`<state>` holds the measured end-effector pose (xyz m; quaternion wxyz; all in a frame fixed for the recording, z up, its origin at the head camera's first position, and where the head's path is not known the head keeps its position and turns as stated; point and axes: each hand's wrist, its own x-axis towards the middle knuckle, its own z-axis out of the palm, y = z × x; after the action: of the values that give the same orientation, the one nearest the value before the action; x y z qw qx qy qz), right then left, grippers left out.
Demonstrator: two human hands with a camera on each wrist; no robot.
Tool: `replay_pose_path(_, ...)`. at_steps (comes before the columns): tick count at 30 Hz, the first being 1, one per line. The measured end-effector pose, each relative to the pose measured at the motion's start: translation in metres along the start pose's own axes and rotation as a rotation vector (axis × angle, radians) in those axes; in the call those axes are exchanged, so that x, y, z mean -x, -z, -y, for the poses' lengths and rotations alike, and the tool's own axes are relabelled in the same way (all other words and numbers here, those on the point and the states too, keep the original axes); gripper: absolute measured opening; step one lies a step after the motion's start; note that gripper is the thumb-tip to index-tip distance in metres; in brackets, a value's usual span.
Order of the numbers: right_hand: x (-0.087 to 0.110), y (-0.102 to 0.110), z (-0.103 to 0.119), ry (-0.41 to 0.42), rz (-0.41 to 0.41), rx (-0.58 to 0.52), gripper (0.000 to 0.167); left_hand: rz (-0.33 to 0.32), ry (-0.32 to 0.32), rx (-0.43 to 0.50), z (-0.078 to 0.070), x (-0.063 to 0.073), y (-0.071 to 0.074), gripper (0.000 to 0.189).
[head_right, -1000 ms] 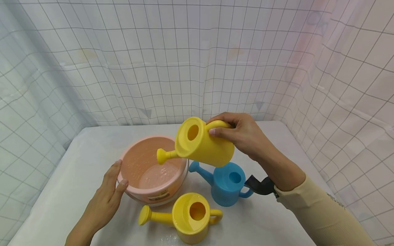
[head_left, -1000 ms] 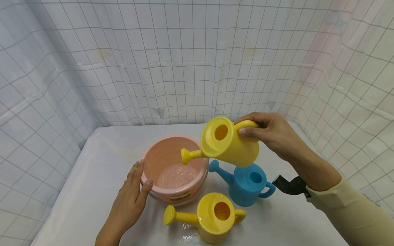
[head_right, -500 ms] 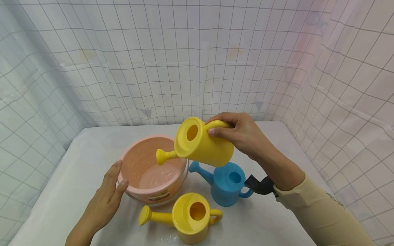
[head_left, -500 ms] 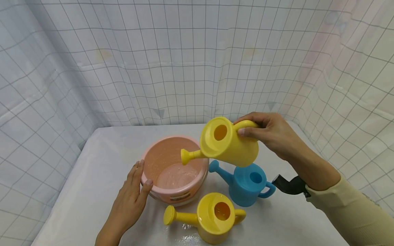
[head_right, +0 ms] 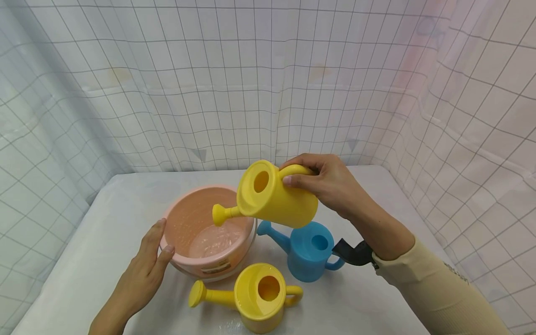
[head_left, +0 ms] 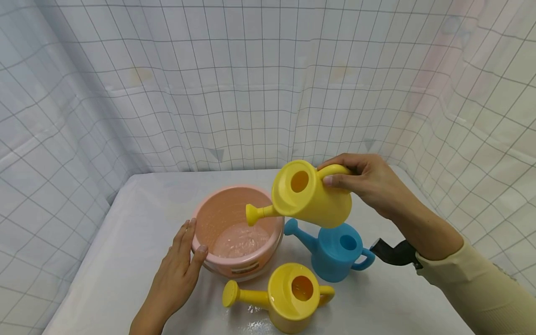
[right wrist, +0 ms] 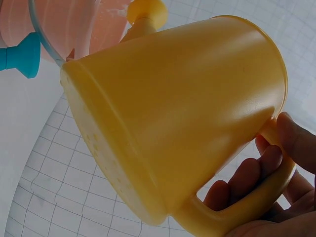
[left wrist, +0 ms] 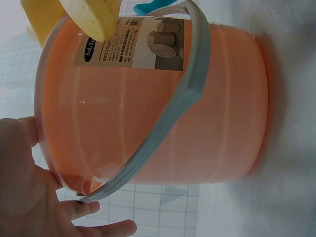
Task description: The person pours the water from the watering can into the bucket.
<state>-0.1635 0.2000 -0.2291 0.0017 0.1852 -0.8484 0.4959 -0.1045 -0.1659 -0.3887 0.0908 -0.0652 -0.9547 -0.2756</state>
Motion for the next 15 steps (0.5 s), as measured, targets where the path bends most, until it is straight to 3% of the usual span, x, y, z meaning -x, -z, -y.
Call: replay_pose_path(15, -0.0006, -0.0003, 0.0015, -0.006, -0.001, 0.004, 0.029, -0.008, -0.003, -0.014, 0.0002, 0.0001, -0.001, 0.063)
